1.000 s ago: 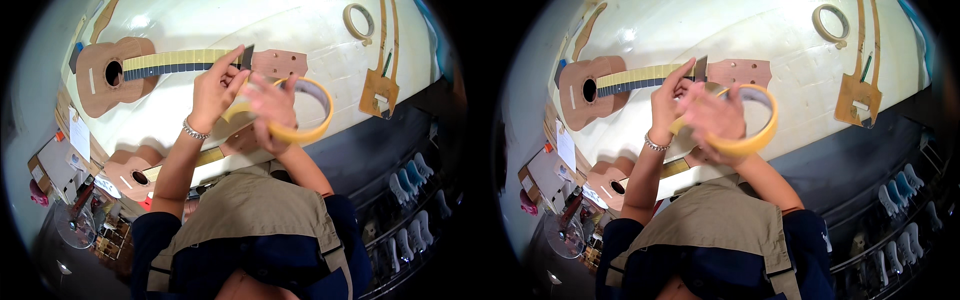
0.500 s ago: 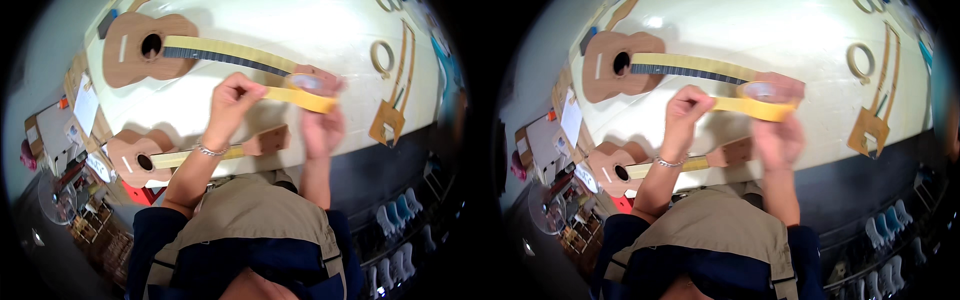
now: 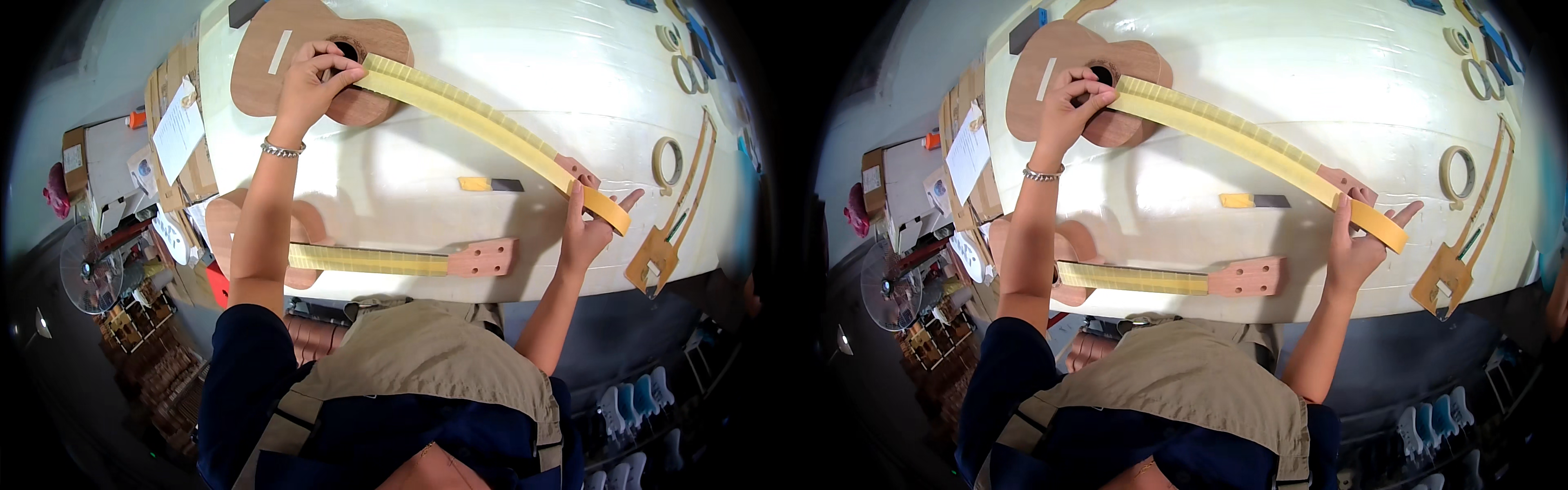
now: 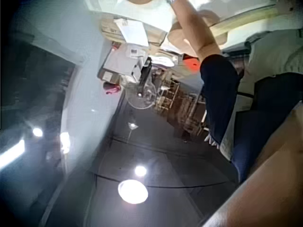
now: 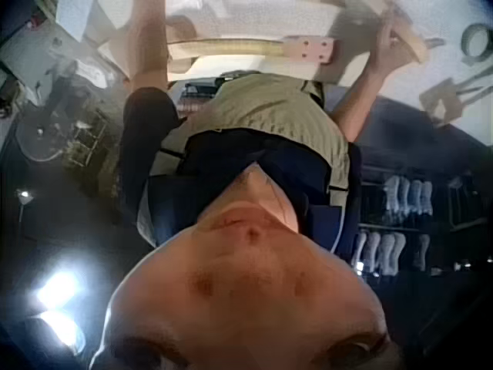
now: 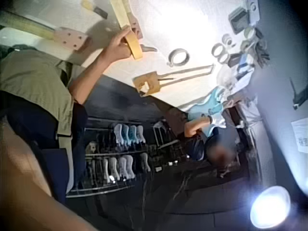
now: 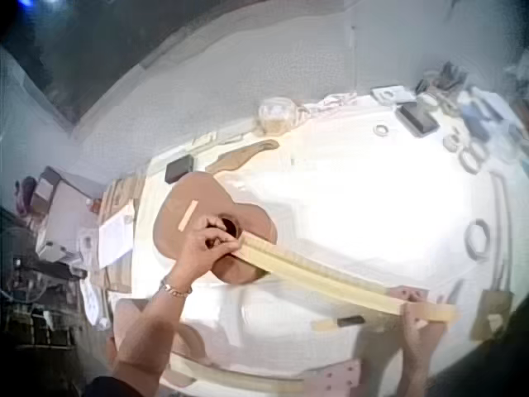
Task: The person repeatedly applies masking tape to the fretboards of acoustic guitar necks. They measure the neck length with a roll of tape, cut a strip, and carefully align it along the fretboard. The person also uses a pencil to mark the guitar body and places the finished necks on a rack.
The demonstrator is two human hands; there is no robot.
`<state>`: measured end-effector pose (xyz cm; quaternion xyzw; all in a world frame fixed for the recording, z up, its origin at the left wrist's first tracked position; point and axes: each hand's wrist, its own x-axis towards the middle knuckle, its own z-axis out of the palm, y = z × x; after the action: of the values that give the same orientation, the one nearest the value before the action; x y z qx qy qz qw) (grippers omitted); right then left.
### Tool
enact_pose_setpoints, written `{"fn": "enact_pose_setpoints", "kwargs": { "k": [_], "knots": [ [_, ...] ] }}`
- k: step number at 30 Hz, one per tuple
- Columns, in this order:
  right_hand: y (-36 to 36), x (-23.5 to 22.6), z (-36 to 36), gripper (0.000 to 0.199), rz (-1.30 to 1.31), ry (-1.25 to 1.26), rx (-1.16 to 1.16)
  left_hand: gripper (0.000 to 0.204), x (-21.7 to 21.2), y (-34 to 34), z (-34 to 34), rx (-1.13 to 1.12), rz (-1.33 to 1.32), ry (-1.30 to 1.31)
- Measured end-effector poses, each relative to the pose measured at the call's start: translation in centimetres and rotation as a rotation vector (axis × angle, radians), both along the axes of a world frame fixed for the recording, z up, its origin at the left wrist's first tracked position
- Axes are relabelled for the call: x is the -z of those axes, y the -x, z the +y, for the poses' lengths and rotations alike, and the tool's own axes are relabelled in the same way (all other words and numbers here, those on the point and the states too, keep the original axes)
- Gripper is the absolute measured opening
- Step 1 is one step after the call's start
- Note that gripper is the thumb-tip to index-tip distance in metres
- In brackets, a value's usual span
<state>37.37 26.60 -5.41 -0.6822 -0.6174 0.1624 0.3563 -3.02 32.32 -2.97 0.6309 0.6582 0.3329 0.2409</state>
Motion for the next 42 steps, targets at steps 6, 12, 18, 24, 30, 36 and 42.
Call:
{"fn": "enact_pose_setpoints", "kwargs": {
  "k": [6, 12, 18, 24, 30, 36, 42],
  "knots": [
    [0.4, 0.2, 0.1, 0.047, 0.079, 0.038, 0.094, 0.012, 0.1, -0.2, -0.2, -0.040, 0.005, 0.023],
    [0.3, 0.3, 0.2, 0.037, 0.189, 0.020, 0.102, 0.043, 0.8, -0.2, -0.4, -0.105, 0.160, -0.201],
    [0.2, 2.0, 0.3, 0.033, 0.224, 0.028, 0.167, 0.064, 0.5, -3.5, -4.0, 0.235, 0.649, -0.176],
    [2.0, -0.4, 0.7, 0.068, 0.295, 0.023, 0.222, 0.083, 1.3, -4.4, -4.5, 0.224, 0.750, -0.169],
    [1.9, 0.9, 0.6, 0.081, 0.158, 0.020, 0.169, 0.092, 1.7, -11.8, -5.8, 0.216, 0.730, -0.044],
    [1.9, 1.7, 0.3, 0.047, 0.325, -0.059, 0.056, 0.067, 0.9, -23.8, -7.0, 0.766, 0.559, -0.064],
    [1.8, 1.2, 0.5, 0.069, 0.556, -0.094, -0.080, 0.019, 1.9, -21.0, -8.4, 0.296, 0.517, 0.165]
  ]
}}
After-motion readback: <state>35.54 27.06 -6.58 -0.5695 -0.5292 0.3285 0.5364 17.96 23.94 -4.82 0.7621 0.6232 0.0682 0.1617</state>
